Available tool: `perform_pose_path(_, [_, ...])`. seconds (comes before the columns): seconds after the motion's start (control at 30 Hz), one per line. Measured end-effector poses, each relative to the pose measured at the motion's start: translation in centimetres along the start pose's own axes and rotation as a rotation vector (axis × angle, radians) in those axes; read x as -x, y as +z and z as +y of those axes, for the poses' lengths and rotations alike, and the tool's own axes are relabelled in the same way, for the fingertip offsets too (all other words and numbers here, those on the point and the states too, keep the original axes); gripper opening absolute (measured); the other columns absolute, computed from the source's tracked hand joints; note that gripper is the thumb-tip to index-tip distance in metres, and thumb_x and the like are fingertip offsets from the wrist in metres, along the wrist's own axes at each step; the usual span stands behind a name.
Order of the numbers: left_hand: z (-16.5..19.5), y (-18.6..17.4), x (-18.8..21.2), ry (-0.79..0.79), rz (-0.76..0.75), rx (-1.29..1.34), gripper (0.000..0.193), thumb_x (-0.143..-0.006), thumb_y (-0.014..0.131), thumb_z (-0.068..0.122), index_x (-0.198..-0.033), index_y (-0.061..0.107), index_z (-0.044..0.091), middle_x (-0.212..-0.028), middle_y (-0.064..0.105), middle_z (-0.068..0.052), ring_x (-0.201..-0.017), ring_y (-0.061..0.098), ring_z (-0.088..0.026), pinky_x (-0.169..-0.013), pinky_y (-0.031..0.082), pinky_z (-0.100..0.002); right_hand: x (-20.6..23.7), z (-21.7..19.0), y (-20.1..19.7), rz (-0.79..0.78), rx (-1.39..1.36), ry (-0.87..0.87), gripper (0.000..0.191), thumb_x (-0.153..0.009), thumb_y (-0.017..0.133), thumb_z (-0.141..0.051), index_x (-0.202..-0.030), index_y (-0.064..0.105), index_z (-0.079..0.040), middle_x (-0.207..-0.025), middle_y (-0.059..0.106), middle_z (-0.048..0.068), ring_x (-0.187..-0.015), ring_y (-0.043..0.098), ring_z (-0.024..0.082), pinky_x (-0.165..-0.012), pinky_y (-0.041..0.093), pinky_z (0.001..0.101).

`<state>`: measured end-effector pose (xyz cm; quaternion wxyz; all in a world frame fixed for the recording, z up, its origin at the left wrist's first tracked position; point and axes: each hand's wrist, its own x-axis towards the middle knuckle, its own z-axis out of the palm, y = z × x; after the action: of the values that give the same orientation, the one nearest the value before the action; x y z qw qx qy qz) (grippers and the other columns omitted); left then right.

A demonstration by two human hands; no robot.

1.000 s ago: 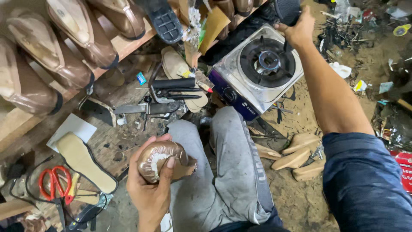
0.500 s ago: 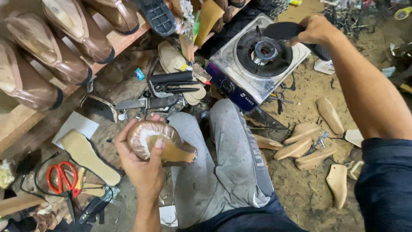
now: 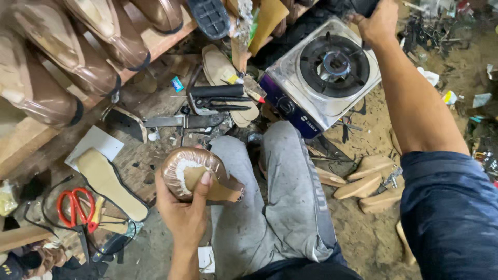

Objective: The person heats a shoe sole on a gas stove, then presses it onto a shoe upper. They use a curved metal tool to press and smooth the sole edges along the shoe. The process is repeated for a second shoe.

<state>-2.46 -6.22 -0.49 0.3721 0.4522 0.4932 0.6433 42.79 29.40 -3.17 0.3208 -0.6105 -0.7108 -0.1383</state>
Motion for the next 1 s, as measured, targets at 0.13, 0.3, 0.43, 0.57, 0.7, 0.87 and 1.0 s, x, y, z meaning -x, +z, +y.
perform_pose_path(0.13, [0.8, 0.5, -0.3, 0.040, -0.030, 0.028, 0.047, -0.095, 0.070, 0.001, -0.136, 0.048, -0.003, -0.131, 0.067, -0.018, -0.117, 0.067, -0.019, -0.104, 0.054, -0.032, -1.0, -0.8, -0.8, -0.134, -0.212, 0.276, 0.069, -0.076, 0.100, -0.034, -0.122, 0.063, 0.002, -0.111, 0.073, 0.021, -0.103, 0.071, 0.037, -0.092, 0.055, 0.0423])
perform_pose_path(0.3, [1.7, -0.7, 1.5, 0.009, -0.055, 0.126, 0.043, -0.097, 0.067, 0.002, -0.137, 0.050, -0.004, -0.131, 0.068, -0.019, -0.118, 0.069, -0.020, -0.104, 0.055, -0.031, 3.2, -1.4, -4.2, -0.276, -0.402, 0.340, 0.066, -0.071, 0.102, -0.015, -0.117, 0.061, 0.007, -0.108, 0.073, 0.020, -0.096, 0.072, 0.030, -0.081, 0.060, 0.0390])
perform_pose_path(0.43, [-0.6, 0.5, 3.3, -0.211, -0.131, 0.348, 0.047, -0.093, 0.068, 0.001, -0.136, 0.052, -0.002, -0.125, 0.069, -0.012, -0.111, 0.067, -0.016, -0.099, 0.053, -0.030, 12.0, -5.7, -8.9, -0.315, -0.889, 0.635, 0.053, -0.087, 0.080, 0.005, -0.134, 0.056, 0.000, -0.108, 0.074, 0.017, -0.088, 0.074, 0.018, -0.073, 0.062, 0.0316])
perform_pose_path(0.57, [-3.4, 3.5, 5.9, -0.292, -0.157, 0.219, 0.038, -0.095, 0.071, 0.004, -0.131, 0.059, -0.003, -0.112, 0.069, -0.007, -0.101, 0.065, -0.013, -0.091, 0.054, -0.028, 21.8, -12.1, -13.6, -0.359, -1.158, 0.673, 0.044, -0.092, 0.068, 0.010, -0.135, 0.059, 0.004, -0.121, 0.073, 0.010, -0.108, 0.071, 0.014, -0.097, 0.058, 0.0300])
perform_pose_path(0.7, [-3.3, 3.8, 5.8, -0.170, -0.184, 0.161, 0.040, -0.095, 0.071, 0.006, -0.132, 0.058, -0.003, -0.115, 0.069, -0.005, -0.105, 0.066, -0.012, -0.094, 0.053, -0.027, 26.5, -16.4, -15.0, -0.362, -1.387, 0.723, 0.048, -0.089, 0.067, 0.008, -0.135, 0.059, -0.001, -0.121, 0.072, 0.007, -0.106, 0.069, 0.014, -0.097, 0.055, 0.0297])
perform_pose_path(0.87, [-0.6, 2.4, 1.8, 0.023, -0.108, 0.119, 0.044, -0.096, 0.073, 0.007, -0.135, 0.056, -0.003, -0.119, 0.068, -0.007, -0.108, 0.066, -0.012, -0.099, 0.055, -0.028, 27.2, -19.7, -15.0, -0.341, -1.512, 0.588, 0.033, -0.100, 0.067, 0.003, -0.133, 0.063, 0.004, -0.122, 0.071, 0.010, -0.105, 0.067, 0.015, -0.097, 0.055, 0.0308])
perform_pose_path(1.0, [1.6, 1.7, -1.3, 0.232, -0.066, 0.047, 0.054, -0.095, 0.073, 0.004, -0.143, 0.050, -0.002, -0.130, 0.063, -0.007, -0.119, 0.062, -0.014, -0.107, 0.050, -0.029, 26.3, -24.2, -14.3, -0.363, -1.562, 0.428, 0.030, -0.102, 0.070, 0.000, -0.130, 0.062, 0.004, -0.120, 0.070, 0.010, -0.109, 0.067, 0.016, -0.101, 0.055, 0.0321])
